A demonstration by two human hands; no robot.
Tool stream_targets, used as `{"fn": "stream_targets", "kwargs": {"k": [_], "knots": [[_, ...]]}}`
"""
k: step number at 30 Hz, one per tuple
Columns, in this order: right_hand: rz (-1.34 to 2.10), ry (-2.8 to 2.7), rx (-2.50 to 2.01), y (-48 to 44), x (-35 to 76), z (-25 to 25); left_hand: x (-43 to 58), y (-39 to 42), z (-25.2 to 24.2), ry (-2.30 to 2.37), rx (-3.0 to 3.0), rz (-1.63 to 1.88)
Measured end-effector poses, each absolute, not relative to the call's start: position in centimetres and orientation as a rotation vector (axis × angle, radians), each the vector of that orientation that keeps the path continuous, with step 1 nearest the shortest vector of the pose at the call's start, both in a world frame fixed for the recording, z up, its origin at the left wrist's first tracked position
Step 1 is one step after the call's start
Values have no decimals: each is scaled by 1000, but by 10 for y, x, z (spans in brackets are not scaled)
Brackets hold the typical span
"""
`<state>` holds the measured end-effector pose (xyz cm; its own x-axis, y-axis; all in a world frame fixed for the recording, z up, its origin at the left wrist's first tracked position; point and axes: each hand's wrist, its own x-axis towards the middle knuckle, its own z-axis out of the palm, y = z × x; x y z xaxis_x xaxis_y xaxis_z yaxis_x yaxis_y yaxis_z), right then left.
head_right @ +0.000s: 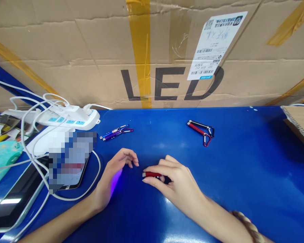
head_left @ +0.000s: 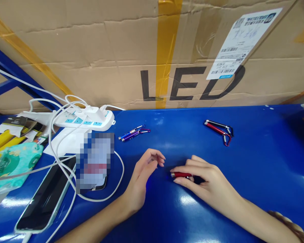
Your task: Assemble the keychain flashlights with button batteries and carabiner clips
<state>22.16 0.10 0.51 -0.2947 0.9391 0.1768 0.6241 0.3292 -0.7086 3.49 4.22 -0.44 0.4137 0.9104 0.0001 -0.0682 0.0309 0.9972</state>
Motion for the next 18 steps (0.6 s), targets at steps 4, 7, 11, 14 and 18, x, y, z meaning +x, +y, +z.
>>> {"fn": "stream_targets", "kwargs": {"k": [4, 7, 11, 14, 18], "knots": [[713, -2021, -1347, 1, 222, 3, 33, 42, -2, 866, 1364, 930], [738, -2028, -1348, 1, 223, 1, 33, 42, -1, 854, 1379, 926], [742, -2040, -1343, 0, 223, 1, 33, 41, -2, 861, 1379, 911], [722, -2039, -1322, -1, 223, 2, 32, 41, -4, 872, 1387, 902], [705, -2040, -1313, -1, 223, 2, 32, 42, -5, 883, 1389, 891]]}}
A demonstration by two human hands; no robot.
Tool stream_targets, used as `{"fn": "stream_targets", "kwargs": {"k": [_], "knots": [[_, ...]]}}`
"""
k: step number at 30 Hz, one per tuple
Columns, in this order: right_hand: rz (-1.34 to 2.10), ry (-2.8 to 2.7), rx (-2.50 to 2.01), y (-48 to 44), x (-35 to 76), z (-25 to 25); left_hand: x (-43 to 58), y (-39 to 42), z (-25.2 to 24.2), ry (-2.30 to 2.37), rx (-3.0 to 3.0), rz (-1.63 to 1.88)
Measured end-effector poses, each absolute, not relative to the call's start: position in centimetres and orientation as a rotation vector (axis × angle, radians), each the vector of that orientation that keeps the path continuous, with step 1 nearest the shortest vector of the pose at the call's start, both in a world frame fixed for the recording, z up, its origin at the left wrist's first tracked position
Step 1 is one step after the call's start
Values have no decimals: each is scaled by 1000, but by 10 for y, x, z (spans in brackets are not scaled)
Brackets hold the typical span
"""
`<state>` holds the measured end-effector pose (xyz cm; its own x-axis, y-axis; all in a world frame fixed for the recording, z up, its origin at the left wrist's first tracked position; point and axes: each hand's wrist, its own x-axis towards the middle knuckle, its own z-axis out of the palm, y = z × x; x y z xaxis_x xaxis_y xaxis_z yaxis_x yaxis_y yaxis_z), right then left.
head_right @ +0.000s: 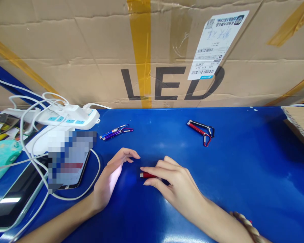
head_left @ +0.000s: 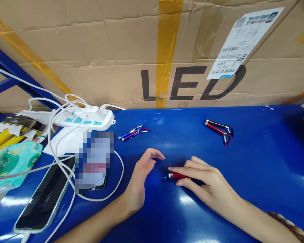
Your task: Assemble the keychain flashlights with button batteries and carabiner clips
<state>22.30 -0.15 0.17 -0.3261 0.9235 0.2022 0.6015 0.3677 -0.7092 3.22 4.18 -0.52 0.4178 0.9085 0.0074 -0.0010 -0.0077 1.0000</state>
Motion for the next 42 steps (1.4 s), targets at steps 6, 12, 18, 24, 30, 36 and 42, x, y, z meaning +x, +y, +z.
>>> {"fn": "stream_targets", "kwargs": {"k": [6, 12, 18, 24, 30, 36, 42], "knots": [[706, -2040, -1315, -2, 224, 2, 33, 42, -4, 867, 1370, 889], [683, -2047, -1338, -2, 223, 3, 33, 41, -4, 859, 1357, 868], [645, -2051, -1333, -1, 222, 3, 34, 40, -4, 863, 1362, 866], [667, -2055, -1292, -2, 222, 0, 34, 39, -2, 859, 1361, 866], [647, -2084, -1280, -3, 222, -1, 35, 39, 0, 861, 1349, 863], [615, -2129, -1263, -1, 224, 0, 34, 41, -1, 855, 1353, 863], [602, -2163, -1290, -1, 224, -1, 33, 43, 0, 887, 1379, 874]]}}
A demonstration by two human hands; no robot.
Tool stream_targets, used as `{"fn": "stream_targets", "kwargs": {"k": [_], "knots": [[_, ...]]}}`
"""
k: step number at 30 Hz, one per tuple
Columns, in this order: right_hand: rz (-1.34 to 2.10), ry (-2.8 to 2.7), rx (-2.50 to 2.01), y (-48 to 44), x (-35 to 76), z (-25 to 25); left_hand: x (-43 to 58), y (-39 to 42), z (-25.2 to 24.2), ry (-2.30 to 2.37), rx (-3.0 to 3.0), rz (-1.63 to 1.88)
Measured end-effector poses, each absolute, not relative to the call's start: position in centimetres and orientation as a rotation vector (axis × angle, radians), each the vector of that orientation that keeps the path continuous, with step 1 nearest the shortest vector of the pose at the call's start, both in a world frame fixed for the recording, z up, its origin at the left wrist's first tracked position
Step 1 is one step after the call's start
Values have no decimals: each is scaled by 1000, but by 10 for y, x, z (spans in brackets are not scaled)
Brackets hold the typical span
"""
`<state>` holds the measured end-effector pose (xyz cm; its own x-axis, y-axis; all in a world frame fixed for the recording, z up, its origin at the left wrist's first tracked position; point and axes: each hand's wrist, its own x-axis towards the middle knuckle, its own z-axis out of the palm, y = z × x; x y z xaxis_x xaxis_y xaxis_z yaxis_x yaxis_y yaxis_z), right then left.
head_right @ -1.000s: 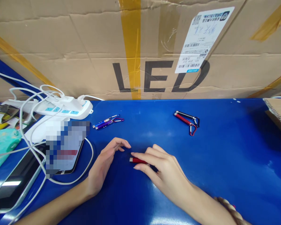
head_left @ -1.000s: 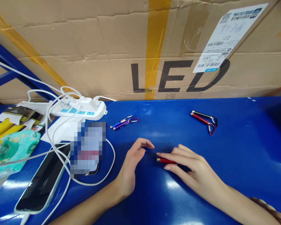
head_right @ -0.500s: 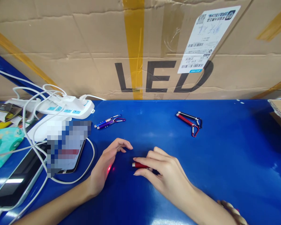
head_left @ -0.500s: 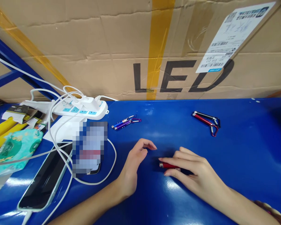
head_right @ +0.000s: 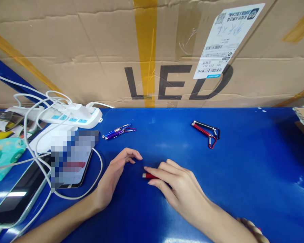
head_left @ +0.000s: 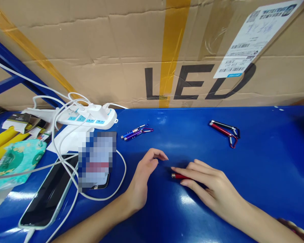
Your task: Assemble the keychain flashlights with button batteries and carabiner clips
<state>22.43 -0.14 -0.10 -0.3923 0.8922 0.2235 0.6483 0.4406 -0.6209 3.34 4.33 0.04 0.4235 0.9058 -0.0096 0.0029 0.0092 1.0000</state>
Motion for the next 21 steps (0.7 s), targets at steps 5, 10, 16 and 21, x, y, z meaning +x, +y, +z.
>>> {"fn": "stream_targets", "kwargs": {"k": [5, 10, 16, 21], "knots": [[506, -2212, -1346, 4, 228, -2, 29, 47, 3, 1066, 1703, 826], [182, -2226, -1559, 23, 247, -7, 24, 59, -4, 1482, 2393, 753], [-175, -2034, -1810, 44, 285, -17, 18, 68, -17, 1896, 2649, 535], [-413, -2070, -1833, 52, 309, -22, 15, 72, -10, 1933, 2709, 426]]}}
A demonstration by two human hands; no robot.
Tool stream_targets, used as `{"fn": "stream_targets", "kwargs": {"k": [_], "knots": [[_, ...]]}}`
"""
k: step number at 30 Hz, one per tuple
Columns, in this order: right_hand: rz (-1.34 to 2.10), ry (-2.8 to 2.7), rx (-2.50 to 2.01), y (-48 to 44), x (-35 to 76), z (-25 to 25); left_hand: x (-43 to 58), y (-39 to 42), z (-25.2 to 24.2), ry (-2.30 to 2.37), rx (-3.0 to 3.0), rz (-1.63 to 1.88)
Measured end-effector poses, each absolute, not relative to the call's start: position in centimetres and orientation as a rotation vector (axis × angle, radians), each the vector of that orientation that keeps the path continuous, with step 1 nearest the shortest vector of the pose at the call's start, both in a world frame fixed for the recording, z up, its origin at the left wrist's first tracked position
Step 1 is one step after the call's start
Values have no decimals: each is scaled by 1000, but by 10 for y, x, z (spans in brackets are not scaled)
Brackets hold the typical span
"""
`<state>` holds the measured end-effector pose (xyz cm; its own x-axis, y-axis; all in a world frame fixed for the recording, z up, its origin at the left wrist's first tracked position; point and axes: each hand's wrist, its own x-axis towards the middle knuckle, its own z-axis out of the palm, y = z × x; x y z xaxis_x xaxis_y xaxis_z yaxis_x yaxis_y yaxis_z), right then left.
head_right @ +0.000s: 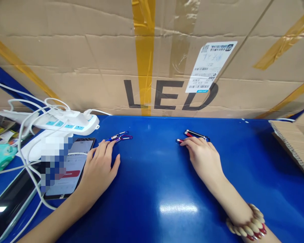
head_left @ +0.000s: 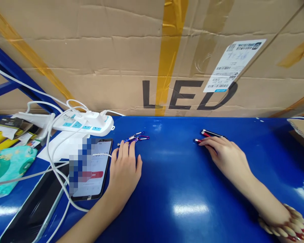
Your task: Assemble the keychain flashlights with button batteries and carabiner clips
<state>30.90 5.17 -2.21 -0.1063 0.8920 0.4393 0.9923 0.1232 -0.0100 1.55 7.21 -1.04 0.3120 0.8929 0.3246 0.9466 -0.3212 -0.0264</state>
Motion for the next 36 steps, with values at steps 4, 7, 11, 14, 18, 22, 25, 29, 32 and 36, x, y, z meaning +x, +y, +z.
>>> {"fn": "stream_targets", "kwargs": {"k": [4, 7, 11, 14, 18, 22, 25, 29, 32, 36], "knots": [[-509, -2066, -1883, 53, 318, -24, 14, 75, -3, -1720, -2368, -239], [-550, -2086, -1907, 52, 320, -25, 13, 75, -1, -1699, -2403, -203], [-586, -2094, -1876, 53, 319, -25, 13, 73, -3, -1691, -2545, -290], [-472, -2064, -1729, 55, 311, -23, 16, 71, -3, -1730, -2765, -494], [-183, -2068, -1438, 46, 281, -14, 25, 64, -3, -1789, -3067, -865], [80, -2233, -1283, 24, 246, -4, 33, 52, -1, -1901, -3197, -1171], [224, -2295, -1194, 11, 231, -1, 38, 44, 1, -2010, -3247, -1376], [437, -2287, -1180, 7, 227, -1, 42, 36, 2, -2152, -3310, -1598], [616, -2264, -1179, 7, 227, 1, 45, 32, 2, -2175, -3359, -1700], [736, -2261, -1212, 7, 226, 2, 46, 31, 1, -2042, -3395, -1663]]}}
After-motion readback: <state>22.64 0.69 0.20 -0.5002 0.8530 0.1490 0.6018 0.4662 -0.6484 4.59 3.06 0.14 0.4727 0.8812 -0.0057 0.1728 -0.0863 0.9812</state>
